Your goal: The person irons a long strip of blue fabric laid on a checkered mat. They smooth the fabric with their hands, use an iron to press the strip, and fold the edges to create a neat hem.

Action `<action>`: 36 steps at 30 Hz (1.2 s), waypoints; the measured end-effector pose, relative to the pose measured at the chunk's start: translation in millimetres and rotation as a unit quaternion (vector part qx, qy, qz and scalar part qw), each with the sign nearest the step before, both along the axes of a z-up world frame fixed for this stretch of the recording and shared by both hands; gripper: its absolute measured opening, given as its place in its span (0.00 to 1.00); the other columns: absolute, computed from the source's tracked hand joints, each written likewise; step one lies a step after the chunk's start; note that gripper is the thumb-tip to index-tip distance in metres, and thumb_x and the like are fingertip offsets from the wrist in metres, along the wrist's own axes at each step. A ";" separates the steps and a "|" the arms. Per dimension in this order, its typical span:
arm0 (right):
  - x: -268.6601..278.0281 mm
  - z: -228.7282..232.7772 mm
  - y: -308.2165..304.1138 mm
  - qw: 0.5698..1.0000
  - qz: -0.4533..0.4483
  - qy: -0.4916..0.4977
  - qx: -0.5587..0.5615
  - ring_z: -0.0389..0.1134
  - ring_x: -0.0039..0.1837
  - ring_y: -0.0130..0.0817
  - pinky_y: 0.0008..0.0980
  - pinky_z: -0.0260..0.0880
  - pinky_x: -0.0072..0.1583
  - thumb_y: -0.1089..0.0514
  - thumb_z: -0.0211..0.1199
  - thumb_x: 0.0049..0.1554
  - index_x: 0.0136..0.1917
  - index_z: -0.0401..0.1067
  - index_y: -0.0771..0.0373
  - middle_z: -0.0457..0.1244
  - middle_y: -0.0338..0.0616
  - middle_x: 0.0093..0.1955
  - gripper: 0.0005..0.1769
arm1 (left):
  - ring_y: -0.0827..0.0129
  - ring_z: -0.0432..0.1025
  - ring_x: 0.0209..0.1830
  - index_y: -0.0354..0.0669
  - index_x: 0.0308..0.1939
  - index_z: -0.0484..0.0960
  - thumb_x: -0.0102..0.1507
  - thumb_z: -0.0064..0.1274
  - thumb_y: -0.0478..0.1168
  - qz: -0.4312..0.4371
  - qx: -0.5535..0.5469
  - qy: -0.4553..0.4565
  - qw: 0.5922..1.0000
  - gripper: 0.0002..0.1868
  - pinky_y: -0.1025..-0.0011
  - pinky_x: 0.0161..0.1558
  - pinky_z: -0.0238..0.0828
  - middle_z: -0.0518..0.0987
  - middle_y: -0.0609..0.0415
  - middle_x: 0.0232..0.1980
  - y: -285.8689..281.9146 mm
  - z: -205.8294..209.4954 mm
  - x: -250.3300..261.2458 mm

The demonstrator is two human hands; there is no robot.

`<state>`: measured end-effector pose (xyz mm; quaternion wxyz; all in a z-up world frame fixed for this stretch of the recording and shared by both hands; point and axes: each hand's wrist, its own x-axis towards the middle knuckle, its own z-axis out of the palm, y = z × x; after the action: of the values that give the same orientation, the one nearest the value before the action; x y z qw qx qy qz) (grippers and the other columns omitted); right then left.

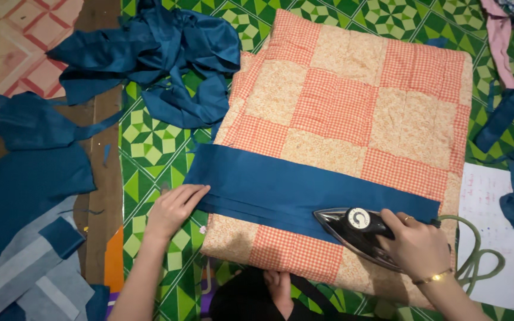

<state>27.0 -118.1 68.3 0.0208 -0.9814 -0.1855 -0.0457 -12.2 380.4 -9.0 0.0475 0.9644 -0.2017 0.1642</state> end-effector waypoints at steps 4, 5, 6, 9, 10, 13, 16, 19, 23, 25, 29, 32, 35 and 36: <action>-1.3 -0.3 14.0 0.999 -0.012 0.038 -0.035 0.73 0.36 0.51 0.46 0.74 0.37 0.45 0.73 0.42 0.52 0.72 0.50 0.71 0.43 0.44 0.24 | 0.68 0.78 0.50 0.47 0.57 0.84 0.55 0.52 0.32 0.031 -0.033 0.000 0.999 0.25 0.69 0.46 0.77 0.83 0.58 0.53 1.2 -3.7 -4.2; 0.0 0.3 18.1 0.999 -0.011 0.038 -0.030 0.73 0.36 0.51 0.45 0.74 0.37 0.45 0.73 0.42 0.52 0.72 0.50 0.71 0.43 0.44 0.24 | 0.67 0.78 0.51 0.47 0.57 0.84 0.55 0.52 0.32 0.034 -0.036 -0.005 0.999 0.25 0.68 0.47 0.77 0.83 0.58 0.53 1.6 -3.3 -4.2; 1.3 0.9 22.1 0.999 -0.010 0.038 -0.024 0.73 0.36 0.51 0.45 0.74 0.37 0.45 0.73 0.42 0.52 0.72 0.50 0.71 0.44 0.44 0.25 | 0.67 0.78 0.51 0.47 0.56 0.84 0.55 0.52 0.32 0.037 -0.040 -0.010 0.998 0.25 0.68 0.48 0.77 0.83 0.58 0.53 1.6 -2.9 -4.8; 2.4 0.4 33.5 0.999 -0.007 0.041 -0.027 0.73 0.36 0.50 0.45 0.75 0.37 0.45 0.73 0.41 0.52 0.72 0.50 0.71 0.44 0.44 0.25 | 0.66 0.78 0.52 0.46 0.55 0.84 0.56 0.52 0.33 0.036 -0.038 -0.018 0.998 0.23 0.66 0.52 0.75 0.82 0.57 0.52 4.7 -2.6 -6.0; 3.5 0.7 36.5 0.999 -0.003 0.036 -0.026 0.73 0.36 0.50 0.44 0.74 0.36 0.45 0.73 0.41 0.51 0.72 0.50 0.71 0.44 0.45 0.25 | 0.66 0.77 0.52 0.46 0.55 0.84 0.56 0.52 0.33 0.033 -0.035 -0.019 0.999 0.22 0.65 0.53 0.74 0.82 0.57 0.52 5.9 -2.4 -6.3; 6.4 1.7 44.6 0.999 -0.002 0.042 -0.029 0.73 0.35 0.50 0.44 0.74 0.35 0.45 0.73 0.41 0.51 0.73 0.50 0.71 0.45 0.45 0.25 | 0.67 0.77 0.52 0.46 0.54 0.84 0.57 0.52 0.33 0.033 -0.037 -0.037 0.998 0.21 0.65 0.56 0.72 0.82 0.58 0.51 6.2 -4.3 -7.3; 7.5 2.9 52.3 0.997 -0.005 0.067 -0.037 0.73 0.35 0.48 0.43 0.74 0.35 0.44 0.73 0.42 0.51 0.72 0.50 0.71 0.43 0.43 0.24 | 0.68 0.76 0.50 0.47 0.53 0.85 0.57 0.53 0.33 0.031 -0.019 -0.034 0.999 0.20 0.66 0.55 0.71 0.81 0.59 0.49 7.2 -8.0 -5.7; 8.7 3.7 62.0 0.998 0.009 0.052 -0.029 0.73 0.34 0.48 0.43 0.74 0.34 0.43 0.73 0.43 0.50 0.72 0.50 0.70 0.43 0.42 0.23 | 0.68 0.76 0.49 0.47 0.53 0.85 0.56 0.53 0.33 0.019 -0.012 -0.035 0.999 0.20 0.66 0.53 0.71 0.81 0.60 0.48 9.1 -8.5 -5.7; 9.0 3.5 75.6 0.999 0.012 0.045 -0.021 0.73 0.34 0.49 0.45 0.73 0.35 0.43 0.73 0.43 0.49 0.73 0.50 0.70 0.42 0.40 0.22 | 0.69 0.76 0.49 0.48 0.52 0.85 0.56 0.53 0.33 0.031 -0.009 -0.033 0.999 0.20 0.66 0.54 0.71 0.81 0.60 0.48 6.9 -8.1 -6.3; 9.9 3.7 82.1 0.999 0.015 0.046 -0.014 0.73 0.35 0.49 0.45 0.73 0.35 0.43 0.73 0.43 0.48 0.72 0.50 0.70 0.42 0.40 0.22 | 0.69 0.76 0.48 0.48 0.52 0.85 0.56 0.53 0.33 0.035 -0.008 -0.033 0.999 0.19 0.65 0.54 0.71 0.81 0.60 0.47 6.4 -7.9 -6.6; 11.5 4.9 95.6 0.999 0.025 0.048 0.000 0.73 0.35 0.49 0.44 0.73 0.34 0.43 0.73 0.42 0.48 0.72 0.50 0.70 0.43 0.41 0.23 | 0.68 0.76 0.47 0.47 0.50 0.85 0.57 0.54 0.33 0.039 -0.023 -0.037 0.998 0.17 0.66 0.53 0.72 0.81 0.60 0.47 6.1 -8.9 -5.7; 12.0 5.0 107.0 0.998 0.029 0.050 0.017 0.73 0.35 0.49 0.44 0.73 0.34 0.44 0.73 0.42 0.49 0.72 0.50 0.70 0.43 0.41 0.22 | 0.67 0.76 0.47 0.47 0.49 0.85 0.57 0.54 0.34 0.059 -0.032 -0.035 0.997 0.16 0.65 0.53 0.73 0.81 0.60 0.46 6.6 -11.7 -6.3; 12.5 4.8 117.1 0.998 0.032 0.057 0.023 0.73 0.35 0.49 0.44 0.73 0.34 0.44 0.73 0.43 0.49 0.72 0.51 0.70 0.44 0.40 0.22 | 0.66 0.76 0.48 0.48 0.48 0.85 0.57 0.54 0.34 0.080 -0.032 -0.034 0.996 0.16 0.66 0.52 0.73 0.82 0.60 0.47 9.9 -14.9 -8.7; 12.7 5.2 119.6 0.997 0.033 0.059 0.022 0.73 0.35 0.49 0.44 0.73 0.34 0.44 0.73 0.44 0.48 0.72 0.52 0.70 0.44 0.40 0.22 | 0.66 0.76 0.48 0.49 0.49 0.85 0.57 0.54 0.34 0.084 -0.035 -0.034 0.995 0.16 0.66 0.52 0.72 0.82 0.60 0.47 10.4 -15.4 -9.5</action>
<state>39.7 1.5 73.5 0.0544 -0.9751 -0.2148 0.0091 -21.7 390.8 -24.3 0.0605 0.9695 -0.1160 0.2070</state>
